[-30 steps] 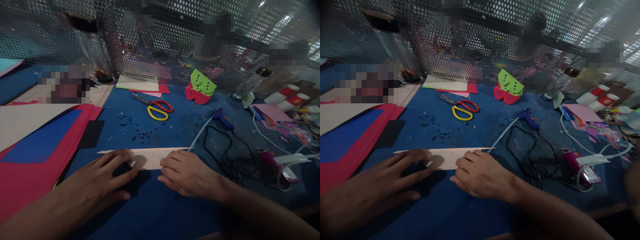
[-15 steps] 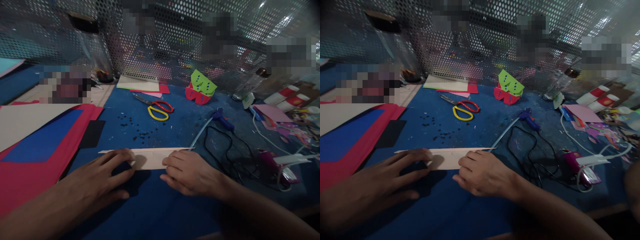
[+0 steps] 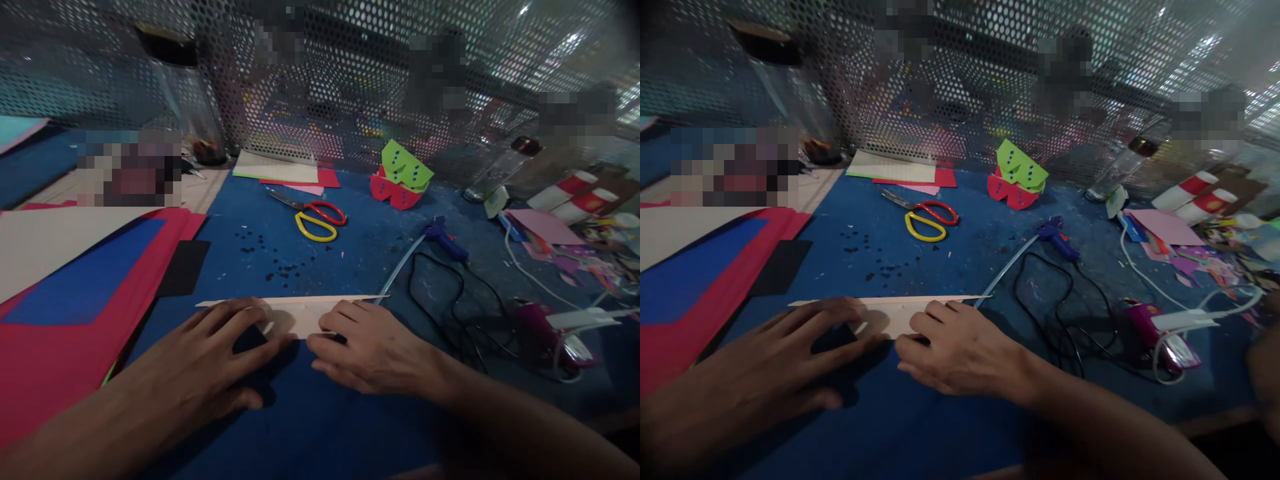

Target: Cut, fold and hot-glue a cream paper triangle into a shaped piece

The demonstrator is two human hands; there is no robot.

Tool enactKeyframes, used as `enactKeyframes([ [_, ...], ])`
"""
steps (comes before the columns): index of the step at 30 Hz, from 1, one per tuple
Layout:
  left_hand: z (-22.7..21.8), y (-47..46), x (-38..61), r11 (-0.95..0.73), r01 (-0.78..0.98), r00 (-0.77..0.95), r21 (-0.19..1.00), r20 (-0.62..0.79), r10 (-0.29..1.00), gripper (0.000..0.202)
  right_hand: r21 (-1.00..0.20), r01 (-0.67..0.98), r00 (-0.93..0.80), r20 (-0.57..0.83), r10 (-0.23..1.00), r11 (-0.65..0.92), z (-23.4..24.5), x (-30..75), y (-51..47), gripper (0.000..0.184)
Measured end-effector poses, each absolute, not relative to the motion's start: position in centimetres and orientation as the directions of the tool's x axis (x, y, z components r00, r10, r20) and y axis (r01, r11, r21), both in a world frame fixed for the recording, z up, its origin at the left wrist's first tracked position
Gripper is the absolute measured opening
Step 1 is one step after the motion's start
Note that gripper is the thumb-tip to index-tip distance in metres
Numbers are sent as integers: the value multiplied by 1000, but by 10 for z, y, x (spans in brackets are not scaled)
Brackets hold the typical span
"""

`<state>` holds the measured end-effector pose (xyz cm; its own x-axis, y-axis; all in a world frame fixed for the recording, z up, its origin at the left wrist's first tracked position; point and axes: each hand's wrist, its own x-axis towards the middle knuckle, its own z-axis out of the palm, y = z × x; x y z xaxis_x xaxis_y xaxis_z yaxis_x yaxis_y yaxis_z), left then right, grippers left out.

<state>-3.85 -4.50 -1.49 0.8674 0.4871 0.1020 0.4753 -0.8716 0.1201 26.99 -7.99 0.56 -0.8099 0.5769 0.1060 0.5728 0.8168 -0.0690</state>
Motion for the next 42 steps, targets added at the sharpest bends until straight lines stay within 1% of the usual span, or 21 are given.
enactKeyframes([
  [3,-16,-46,-36,-872,473,864,130,128,487,60,-56,577,-811,81,580,815,7,267,-80,36],
  [5,-17,-46,-35,-876,470,865,111,141,482,57,-49,579,-809,89,581,814,5,266,-79,38],
  [9,-21,-45,-34,-892,451,876,39,171,450,62,-47,590,-798,113,591,806,2,265,-79,42],
  [11,-21,-45,-34,-897,441,880,30,184,439,62,-52,593,-796,114,595,803,3,264,-78,43],
  [12,-20,-45,-34,-893,449,880,36,157,449,62,-55,593,-796,114,595,804,3,264,-78,42],
  [14,-18,-45,-34,-891,452,877,51,154,454,63,-60,590,-797,114,593,805,5,264,-78,41],
  [18,-15,-46,-33,-870,485,859,95,137,494,57,-76,580,-802,125,584,811,5,268,-77,37],
  [22,-19,-44,-35,-890,448,871,84,186,456,64,-90,556,-812,150,563,826,2,273,-76,35],
  [25,-23,-42,-40,-897,438,884,57,155,441,66,-102,554,-807,178,563,826,1,276,-77,36],
  [31,-20,-40,-47,-890,439,881,125,135,454,66,-130,556,-789,228,570,821,-2,279,-78,39],
  [38,-12,-38,-49,-889,432,885,151,121,450,60,-144,547,-779,274,564,825,-3,279,-78,39],
  [42,-10,-37,-50,-888,425,883,175,134,450,48,-125,552,-773,293,562,825,-5,279,-77,39],
])
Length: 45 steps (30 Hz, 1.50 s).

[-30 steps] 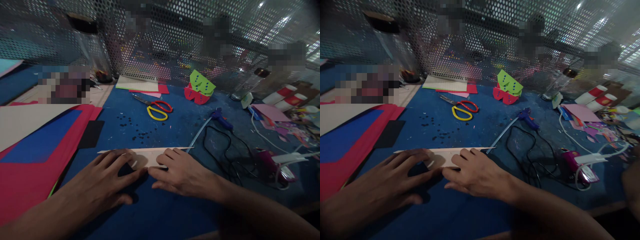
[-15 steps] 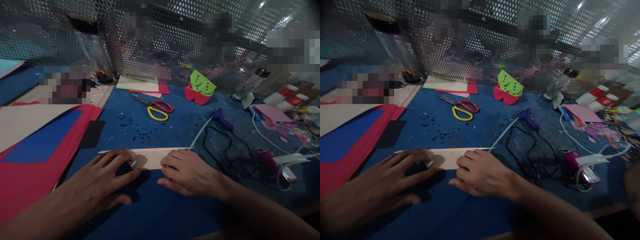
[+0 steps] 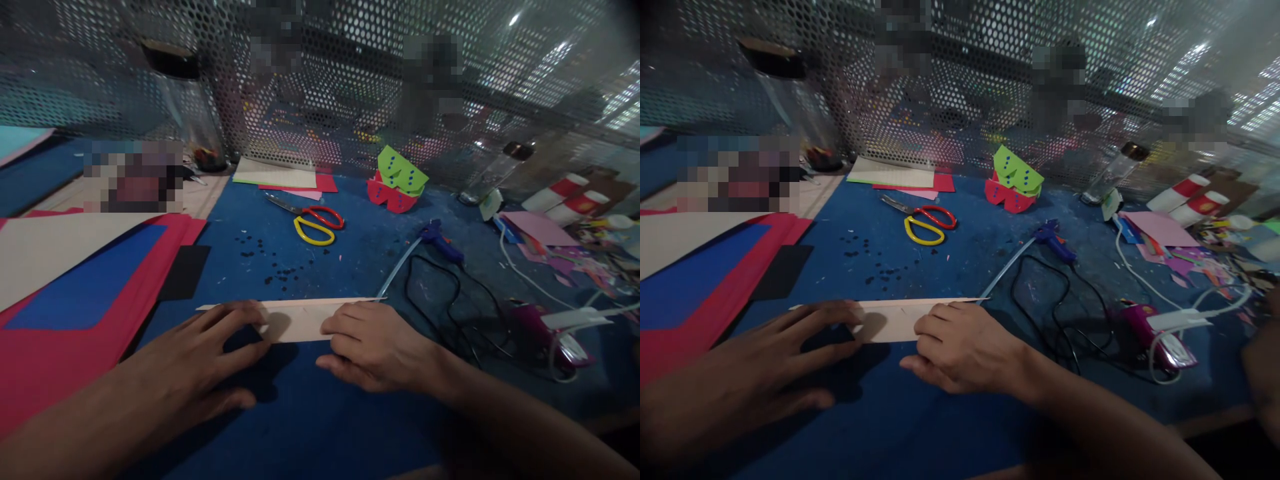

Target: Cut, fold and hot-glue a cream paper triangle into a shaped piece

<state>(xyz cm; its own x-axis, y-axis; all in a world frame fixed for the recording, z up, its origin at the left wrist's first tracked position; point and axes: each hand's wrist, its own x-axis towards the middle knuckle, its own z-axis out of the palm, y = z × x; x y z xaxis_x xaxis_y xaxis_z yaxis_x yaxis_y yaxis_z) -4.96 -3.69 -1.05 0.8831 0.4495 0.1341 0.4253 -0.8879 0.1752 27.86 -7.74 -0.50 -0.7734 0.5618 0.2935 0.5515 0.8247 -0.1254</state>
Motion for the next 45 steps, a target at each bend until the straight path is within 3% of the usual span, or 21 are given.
enactKeyframes([
  [5,-15,-35,-52,-898,407,887,168,164,432,39,-125,553,-740,382,554,824,-8,279,-73,33],
  [9,-14,-33,-45,-865,447,850,229,194,490,33,-132,668,-629,427,650,733,-6,283,-68,21],
  [16,-25,-31,-37,-740,579,705,343,245,665,31,-98,796,-549,297,781,597,-14,289,-60,18],
  [19,-30,-29,-36,-714,586,668,382,270,693,33,-141,801,-528,291,798,582,-18,287,-58,14],
  [24,-26,-23,-27,-691,598,645,406,268,716,38,-312,782,-457,302,836,540,-16,283,-56,6],
  [28,-15,-20,-17,-628,621,604,468,224,765,38,-413,750,-428,293,855,517,-11,283,-55,6],
  [35,-8,-18,-12,-420,649,520,634,33,854,33,-459,729,-384,340,858,508,-9,282,-53,7],
  [45,-10,-17,-23,-389,653,501,650,14,865,36,-467,737,-232,505,832,489,-1,299,-29,13],
])
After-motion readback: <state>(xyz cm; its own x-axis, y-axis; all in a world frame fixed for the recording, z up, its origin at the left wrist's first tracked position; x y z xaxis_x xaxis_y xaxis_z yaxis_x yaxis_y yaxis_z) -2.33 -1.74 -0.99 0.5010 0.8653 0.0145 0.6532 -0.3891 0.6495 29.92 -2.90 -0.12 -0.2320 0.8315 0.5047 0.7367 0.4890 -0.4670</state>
